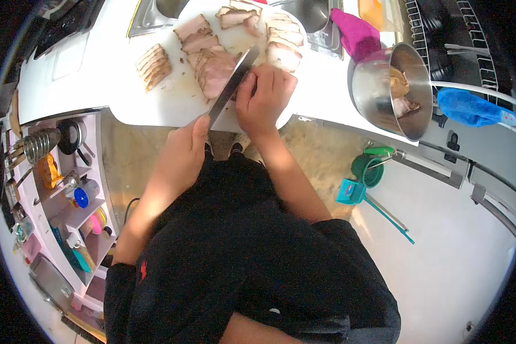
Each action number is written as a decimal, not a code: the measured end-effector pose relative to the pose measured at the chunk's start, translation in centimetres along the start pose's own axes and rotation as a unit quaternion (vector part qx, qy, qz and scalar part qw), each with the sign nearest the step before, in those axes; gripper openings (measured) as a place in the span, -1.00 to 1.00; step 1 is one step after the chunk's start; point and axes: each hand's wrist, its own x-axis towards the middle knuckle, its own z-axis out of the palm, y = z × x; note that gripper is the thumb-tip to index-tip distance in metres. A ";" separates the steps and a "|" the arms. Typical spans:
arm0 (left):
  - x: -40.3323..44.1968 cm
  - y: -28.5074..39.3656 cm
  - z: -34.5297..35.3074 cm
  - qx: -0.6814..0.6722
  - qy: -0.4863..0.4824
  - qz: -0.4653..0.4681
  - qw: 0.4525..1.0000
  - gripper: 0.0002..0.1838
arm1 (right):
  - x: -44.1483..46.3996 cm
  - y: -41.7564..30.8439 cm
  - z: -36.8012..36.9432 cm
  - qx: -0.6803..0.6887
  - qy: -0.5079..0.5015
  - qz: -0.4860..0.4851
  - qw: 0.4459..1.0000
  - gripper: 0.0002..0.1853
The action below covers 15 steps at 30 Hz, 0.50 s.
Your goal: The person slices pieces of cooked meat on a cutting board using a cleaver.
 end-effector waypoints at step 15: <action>-4.9 -1.8 -0.1 0.026 -0.054 0.002 0.998 -0.48 | -0.4 0.5 0.4 0.004 0.029 -0.022 0.999 -0.88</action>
